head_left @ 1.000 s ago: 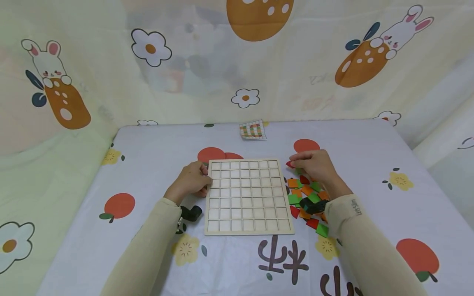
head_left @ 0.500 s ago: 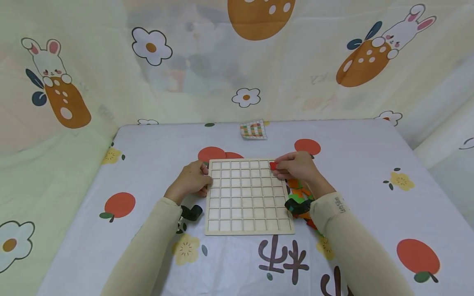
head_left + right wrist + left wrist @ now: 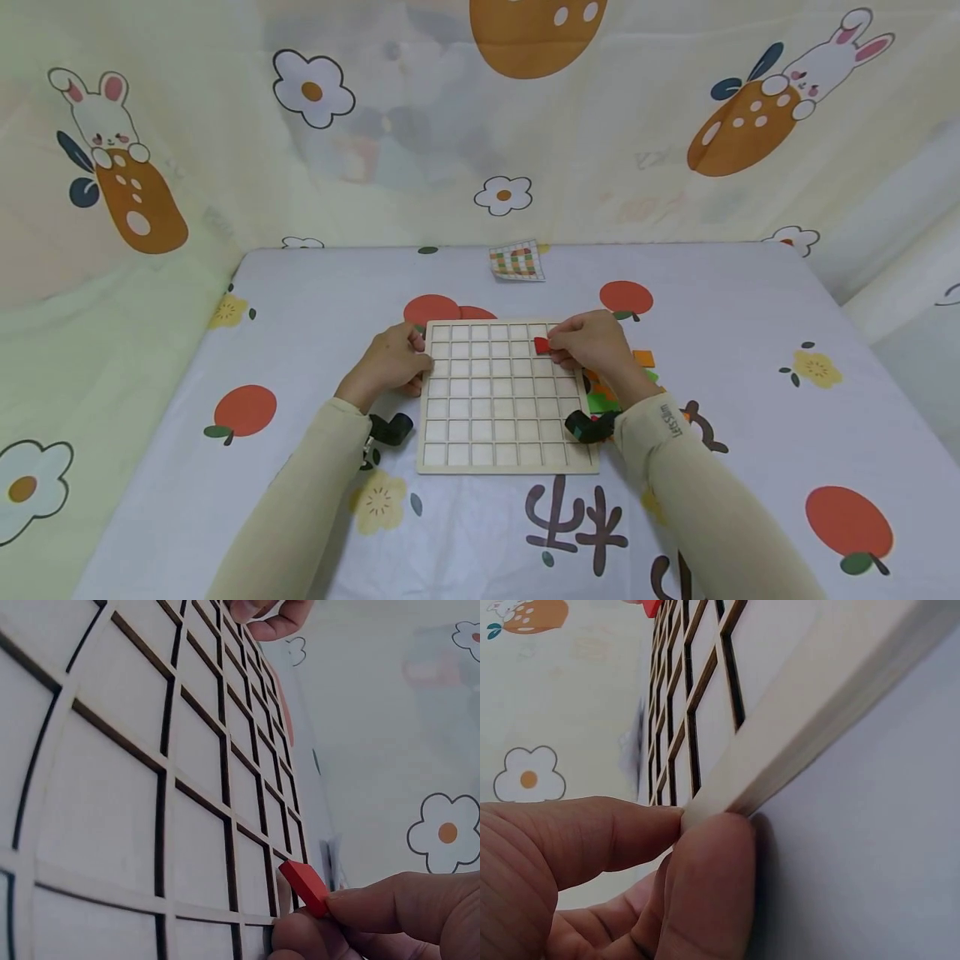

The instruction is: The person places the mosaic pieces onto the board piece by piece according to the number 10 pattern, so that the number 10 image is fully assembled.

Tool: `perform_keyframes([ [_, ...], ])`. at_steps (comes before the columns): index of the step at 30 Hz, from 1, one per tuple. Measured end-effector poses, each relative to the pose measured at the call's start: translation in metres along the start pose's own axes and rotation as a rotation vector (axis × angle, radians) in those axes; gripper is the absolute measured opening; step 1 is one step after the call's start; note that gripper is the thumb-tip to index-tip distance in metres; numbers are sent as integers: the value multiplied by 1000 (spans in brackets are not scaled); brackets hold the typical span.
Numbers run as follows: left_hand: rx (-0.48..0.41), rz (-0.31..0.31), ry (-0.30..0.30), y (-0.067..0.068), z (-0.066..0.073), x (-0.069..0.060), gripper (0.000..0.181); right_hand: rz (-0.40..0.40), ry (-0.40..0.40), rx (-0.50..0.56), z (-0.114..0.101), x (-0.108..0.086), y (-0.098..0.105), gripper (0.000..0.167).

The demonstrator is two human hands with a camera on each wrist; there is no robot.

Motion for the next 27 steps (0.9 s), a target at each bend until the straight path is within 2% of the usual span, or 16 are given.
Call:
perform_keyframes([
  [13,-4,-1,-13,0,2,-1,20,15,7,-60,-3,-1,-3,21],
  [21,6,-4,-2,0,4,-3,20,17,41,-93,-2,-2,-4,19],
  [27,6,-3,3,-1,4,-3,20,32,23,-98,-2,-1,-6,16],
])
Point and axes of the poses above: each hand's wrist, its own x-axis towards the middle knuckle, its own y-axis out of the back of the hand, z = x × y, the point moved 1 cm from there along x, towards the middle knuckle, and after that the axes turned 10 degrees about -y, right-handed, at the moved point
